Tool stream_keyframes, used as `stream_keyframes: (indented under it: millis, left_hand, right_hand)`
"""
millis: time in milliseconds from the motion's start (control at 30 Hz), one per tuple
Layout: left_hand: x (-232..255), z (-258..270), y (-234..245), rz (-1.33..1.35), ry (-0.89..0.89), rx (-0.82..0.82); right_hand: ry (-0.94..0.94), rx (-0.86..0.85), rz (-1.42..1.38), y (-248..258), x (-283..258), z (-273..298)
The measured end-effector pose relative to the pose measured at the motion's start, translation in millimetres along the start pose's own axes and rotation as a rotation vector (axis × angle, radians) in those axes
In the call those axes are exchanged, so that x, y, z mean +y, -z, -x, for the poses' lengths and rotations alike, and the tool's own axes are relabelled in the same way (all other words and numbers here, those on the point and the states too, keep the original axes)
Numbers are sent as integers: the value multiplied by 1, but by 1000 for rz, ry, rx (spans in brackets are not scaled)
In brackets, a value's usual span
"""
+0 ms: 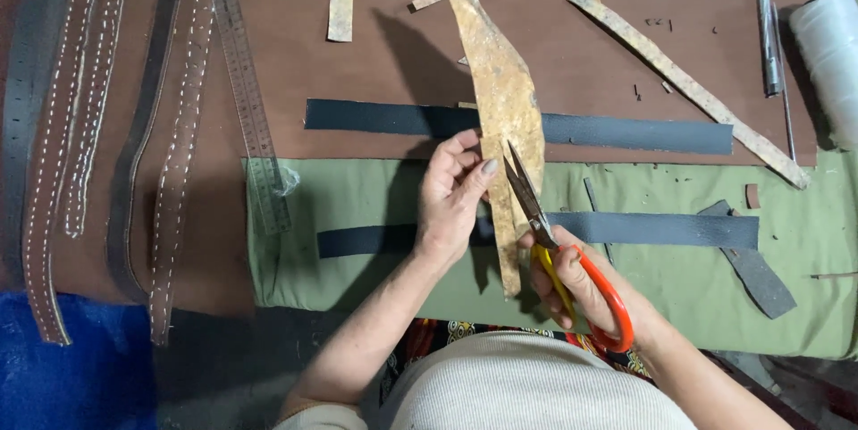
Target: Trimming and refining the edges of leather pieces and templates using scissors on a workshop table.
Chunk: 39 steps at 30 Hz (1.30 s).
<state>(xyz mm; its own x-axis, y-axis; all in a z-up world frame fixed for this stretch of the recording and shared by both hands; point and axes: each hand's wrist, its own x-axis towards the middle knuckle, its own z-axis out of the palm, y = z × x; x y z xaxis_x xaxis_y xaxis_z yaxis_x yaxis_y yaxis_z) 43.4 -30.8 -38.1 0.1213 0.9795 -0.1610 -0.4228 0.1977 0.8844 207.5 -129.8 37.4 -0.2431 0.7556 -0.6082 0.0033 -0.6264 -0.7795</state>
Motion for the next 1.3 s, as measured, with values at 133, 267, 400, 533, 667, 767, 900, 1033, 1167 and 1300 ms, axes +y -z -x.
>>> stream_keyframes:
  millis: [133,267,400,533,667,767,900,1033,1167,1300]
  left_hand:
    - [-5,11,-8,-12,24,-45]
    - [-1,16,-13,-33,80,-36]
    - [-3,16,-12,-49,77,-61]
    - [-12,17,-12,11,8,-52]
    - [-4,23,-17,36,23,-62]
    - [1,24,-18,30,24,-81]
    - [0,22,-17,31,22,-99]
    - [1,21,-16,22,25,-112]
    - [-6,20,-13,15,35,-136]
    - [0,19,-15,6,31,-157]
  right_hand:
    - [110,31,0,-3,-6,-5]
    - [321,62,189,-7,-24,-2]
    - [289,117,217,-1,-3,-12]
    - [294,217,153,10,36,-23]
    - [392,246,106,-8,15,-17]
    - [376,275,111,5,53,-29]
    - [367,305,96,-4,37,-20]
    - [387,288,44,-3,40,-27]
    - [407,270,-24,-2,45,-31]
    - [413,260,-69,-9,37,-24]
